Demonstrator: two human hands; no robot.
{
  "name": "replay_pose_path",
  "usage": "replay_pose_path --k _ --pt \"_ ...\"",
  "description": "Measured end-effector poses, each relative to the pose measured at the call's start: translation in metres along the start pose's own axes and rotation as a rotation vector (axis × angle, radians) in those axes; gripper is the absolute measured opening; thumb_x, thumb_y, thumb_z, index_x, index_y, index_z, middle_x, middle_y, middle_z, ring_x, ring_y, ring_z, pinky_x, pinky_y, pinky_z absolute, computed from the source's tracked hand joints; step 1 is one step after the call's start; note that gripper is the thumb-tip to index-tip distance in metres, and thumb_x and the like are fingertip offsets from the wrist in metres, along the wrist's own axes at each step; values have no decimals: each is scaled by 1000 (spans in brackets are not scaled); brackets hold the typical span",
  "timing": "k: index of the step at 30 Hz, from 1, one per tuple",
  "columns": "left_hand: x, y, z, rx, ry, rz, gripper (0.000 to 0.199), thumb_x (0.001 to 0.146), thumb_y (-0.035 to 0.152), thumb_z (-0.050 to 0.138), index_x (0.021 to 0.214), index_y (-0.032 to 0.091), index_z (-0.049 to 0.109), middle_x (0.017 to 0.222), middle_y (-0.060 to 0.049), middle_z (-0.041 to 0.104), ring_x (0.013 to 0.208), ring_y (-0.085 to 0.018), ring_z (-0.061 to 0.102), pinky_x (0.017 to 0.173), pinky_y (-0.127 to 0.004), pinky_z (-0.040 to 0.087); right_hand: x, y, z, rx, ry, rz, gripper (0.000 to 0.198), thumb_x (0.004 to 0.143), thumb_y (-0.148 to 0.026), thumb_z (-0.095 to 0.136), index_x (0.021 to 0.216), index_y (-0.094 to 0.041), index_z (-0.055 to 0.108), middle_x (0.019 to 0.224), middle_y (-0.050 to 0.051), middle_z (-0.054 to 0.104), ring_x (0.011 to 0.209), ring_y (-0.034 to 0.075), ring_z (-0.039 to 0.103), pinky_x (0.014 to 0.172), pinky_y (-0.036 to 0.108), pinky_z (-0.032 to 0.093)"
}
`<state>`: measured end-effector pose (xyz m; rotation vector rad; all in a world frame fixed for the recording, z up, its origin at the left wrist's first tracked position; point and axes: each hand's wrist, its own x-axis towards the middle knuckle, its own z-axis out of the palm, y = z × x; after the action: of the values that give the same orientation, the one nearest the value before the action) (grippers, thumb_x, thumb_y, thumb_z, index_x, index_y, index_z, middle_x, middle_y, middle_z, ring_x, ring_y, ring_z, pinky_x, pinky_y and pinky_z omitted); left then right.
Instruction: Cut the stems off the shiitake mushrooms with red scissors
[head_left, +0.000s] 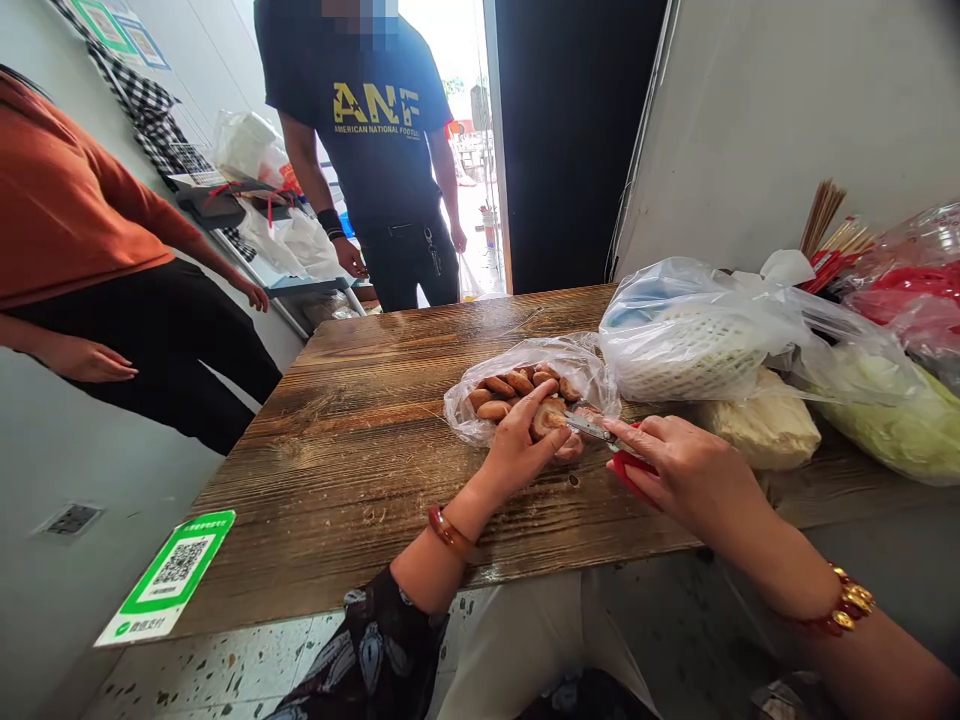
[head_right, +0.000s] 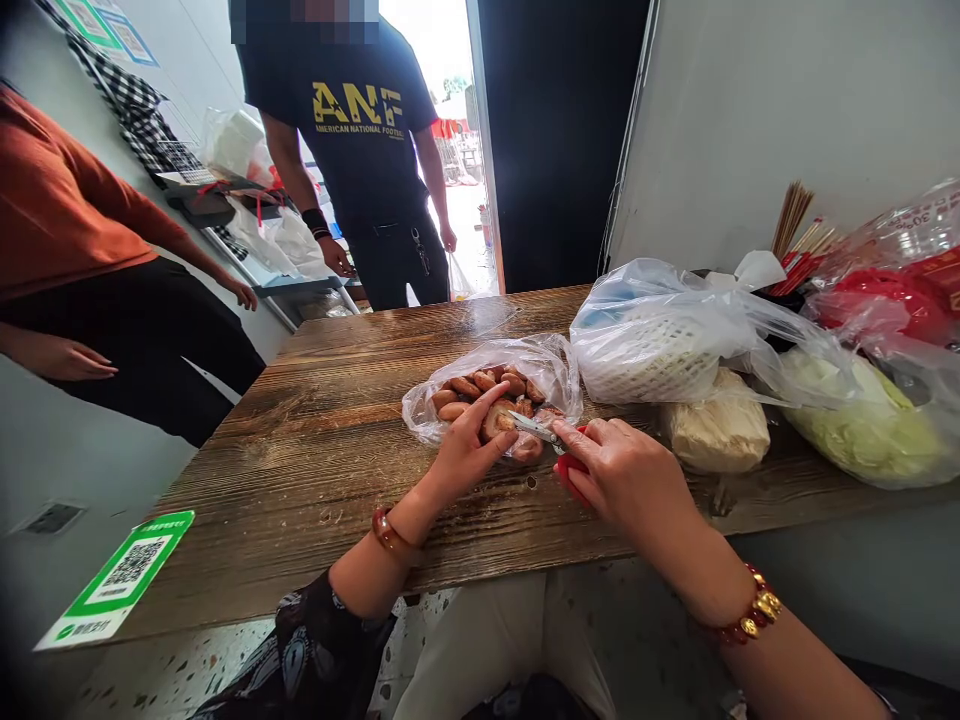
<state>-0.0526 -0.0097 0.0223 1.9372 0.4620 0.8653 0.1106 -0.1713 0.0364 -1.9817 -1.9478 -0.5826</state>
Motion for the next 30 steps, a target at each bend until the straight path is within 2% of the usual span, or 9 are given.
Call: replay_pose_path --k 3,8,11,15,20,26,30 --pt "0 -2 0 30 -22 19 58 84 27 68 139 17 54 142 -14 56 136 -32 47 119 -48 29 1 4 -2 -27 -29 0 40 92 -28 60 132 -22 63 87 5 67 78 21 60 66 31 41" --pt "0 -2 -1 13 -49 -4 64 77 17 69 139 19 55 140 -12 58 133 -32 49 118 -48 30 1 13 -8 -71 -89 -28 39 90 -25 64 129 -25 64 86 3 67 79 20 59 66 31 39" --pt "1 -2 -2 -40 -62 -62 64 76 16 68 139 18 55 135 -11 62 126 -31 55 115 -47 36 4 17 -13 -102 -102 -69 37 87 -24 65 124 -24 67 82 3 67 78 20 59 65 31 38" --pt "1 -3 -3 -177 -146 -138 57 81 22 66 137 17 56 129 -11 66 119 -29 60 107 -43 45 8 20 -18 -98 -109 -111 37 86 -25 67 123 -25 67 81 2 67 75 19 60 64 31 38" --pt "1 -6 -5 -215 -196 -163 61 84 29 68 141 16 53 133 -12 64 122 -30 58 108 -44 44 8 21 -16 -43 -166 -69 39 89 -30 64 128 -28 64 87 3 69 77 19 62 62 30 39" --pt "-1 -14 -3 -215 -198 -153 65 82 31 71 143 18 52 134 -13 63 123 -32 57 106 -46 46 8 20 -14 26 -240 5 34 90 -34 61 123 -31 68 84 2 70 69 17 62 56 29 35" --pt "-1 -16 0 -250 -198 -153 65 83 31 71 143 17 51 135 -13 62 124 -32 57 106 -46 46 10 16 -13 53 -276 15 31 89 -34 61 118 -27 70 81 1 71 66 16 63 54 28 32"
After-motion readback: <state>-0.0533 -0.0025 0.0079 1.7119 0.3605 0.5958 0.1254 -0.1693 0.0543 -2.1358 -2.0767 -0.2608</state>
